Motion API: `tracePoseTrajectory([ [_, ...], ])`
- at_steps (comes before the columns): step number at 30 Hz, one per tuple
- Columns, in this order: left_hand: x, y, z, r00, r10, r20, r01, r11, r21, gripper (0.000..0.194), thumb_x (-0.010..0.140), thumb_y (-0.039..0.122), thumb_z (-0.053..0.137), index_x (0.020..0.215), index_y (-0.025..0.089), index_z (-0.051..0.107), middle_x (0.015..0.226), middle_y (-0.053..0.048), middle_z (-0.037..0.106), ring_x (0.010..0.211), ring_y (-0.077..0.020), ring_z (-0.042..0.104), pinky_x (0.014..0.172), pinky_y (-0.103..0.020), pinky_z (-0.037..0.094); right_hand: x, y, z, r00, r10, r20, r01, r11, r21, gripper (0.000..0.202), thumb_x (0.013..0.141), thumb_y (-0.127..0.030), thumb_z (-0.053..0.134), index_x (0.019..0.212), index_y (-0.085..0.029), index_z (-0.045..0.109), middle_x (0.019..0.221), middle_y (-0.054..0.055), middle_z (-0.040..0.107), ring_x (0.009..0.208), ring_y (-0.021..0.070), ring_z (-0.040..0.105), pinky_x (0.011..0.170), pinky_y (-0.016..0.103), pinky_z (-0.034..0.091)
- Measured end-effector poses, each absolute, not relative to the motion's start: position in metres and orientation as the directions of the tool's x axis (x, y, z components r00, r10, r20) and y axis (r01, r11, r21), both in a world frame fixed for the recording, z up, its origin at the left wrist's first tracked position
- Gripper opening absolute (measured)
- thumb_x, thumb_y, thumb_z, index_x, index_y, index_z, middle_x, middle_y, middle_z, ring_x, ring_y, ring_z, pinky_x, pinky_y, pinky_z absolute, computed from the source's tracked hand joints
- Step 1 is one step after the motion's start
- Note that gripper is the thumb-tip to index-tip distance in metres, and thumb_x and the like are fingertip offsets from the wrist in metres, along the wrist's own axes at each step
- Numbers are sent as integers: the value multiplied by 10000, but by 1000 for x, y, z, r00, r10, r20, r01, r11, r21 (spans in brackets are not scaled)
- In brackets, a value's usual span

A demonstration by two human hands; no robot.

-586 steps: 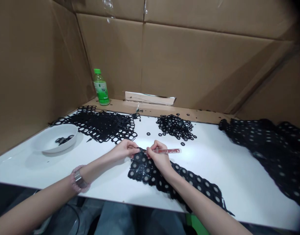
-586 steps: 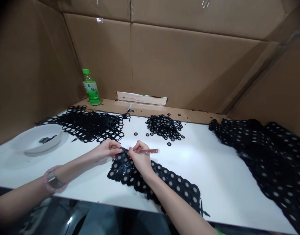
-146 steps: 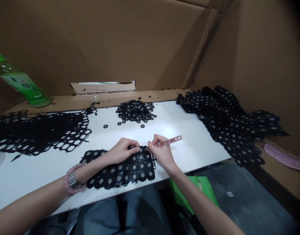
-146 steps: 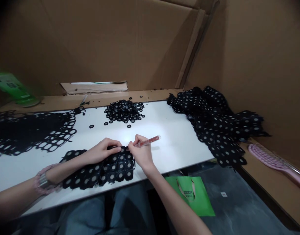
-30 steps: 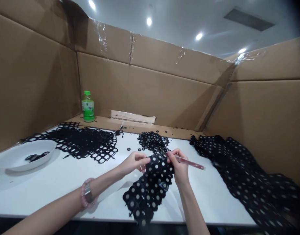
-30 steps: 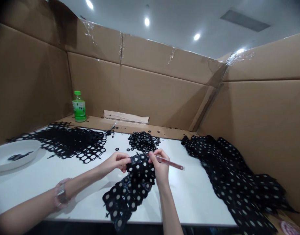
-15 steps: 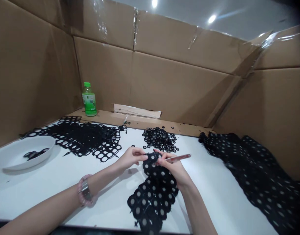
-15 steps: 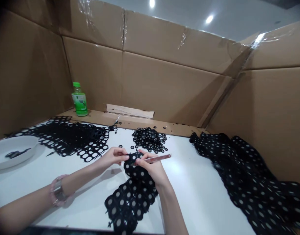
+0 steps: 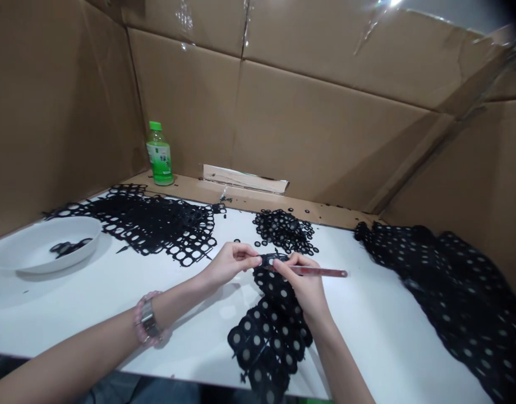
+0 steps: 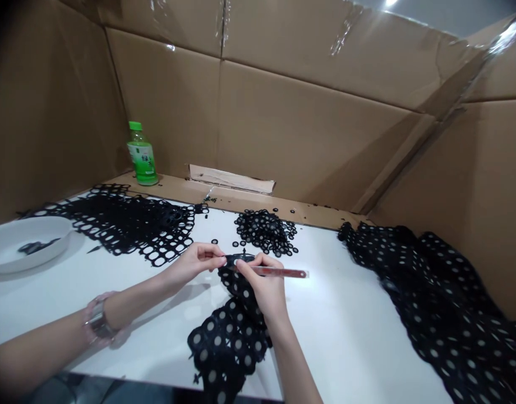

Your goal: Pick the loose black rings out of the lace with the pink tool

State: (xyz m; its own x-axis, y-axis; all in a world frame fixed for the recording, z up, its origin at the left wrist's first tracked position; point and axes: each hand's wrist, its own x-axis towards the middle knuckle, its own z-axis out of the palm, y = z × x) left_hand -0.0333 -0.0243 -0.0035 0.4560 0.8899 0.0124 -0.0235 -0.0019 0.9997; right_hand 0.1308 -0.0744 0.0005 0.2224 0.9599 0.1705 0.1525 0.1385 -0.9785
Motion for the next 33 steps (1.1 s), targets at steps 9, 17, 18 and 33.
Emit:
tracePoseTrajectory([
  [9,-34,-23,-5,449,893,24,-73,10,997,220,619,332,702,639,123,634,591,10,561,560,-87,450,556,-205,350,124,-77,-3,275,920,279,256,210,-944,333,694,-342,664,513,-190,430,526,-26,557,548,137,530,581,254,385],
  [17,-32,-29,-3,377,920,106,-61,-90,994,232,621,336,693,625,118,612,577,11,557,559,-97,471,556,-213,371,108,-82,-7,230,793,564,638,315,-703,321,778,-307,571,539,-210,380,490,-48,416,455,104,383,485,248,308],
  [18,-31,-30,-3,385,915,119,-65,-102,993,240,628,345,687,620,119,606,579,9,554,561,-99,472,555,-213,372,107,-82,-8,212,786,581,661,322,-678,316,787,-301,557,542,-212,379,501,-45,418,459,106,384,483,249,307],
  [33,-35,-23,-3,380,925,25,-38,-11,999,246,620,373,682,668,132,671,640,-19,607,599,-114,466,565,-215,351,154,-82,28,189,920,343,124,324,-938,690,818,-658,90,916,-226,620,608,41,641,635,201,619,647,332,464],
])
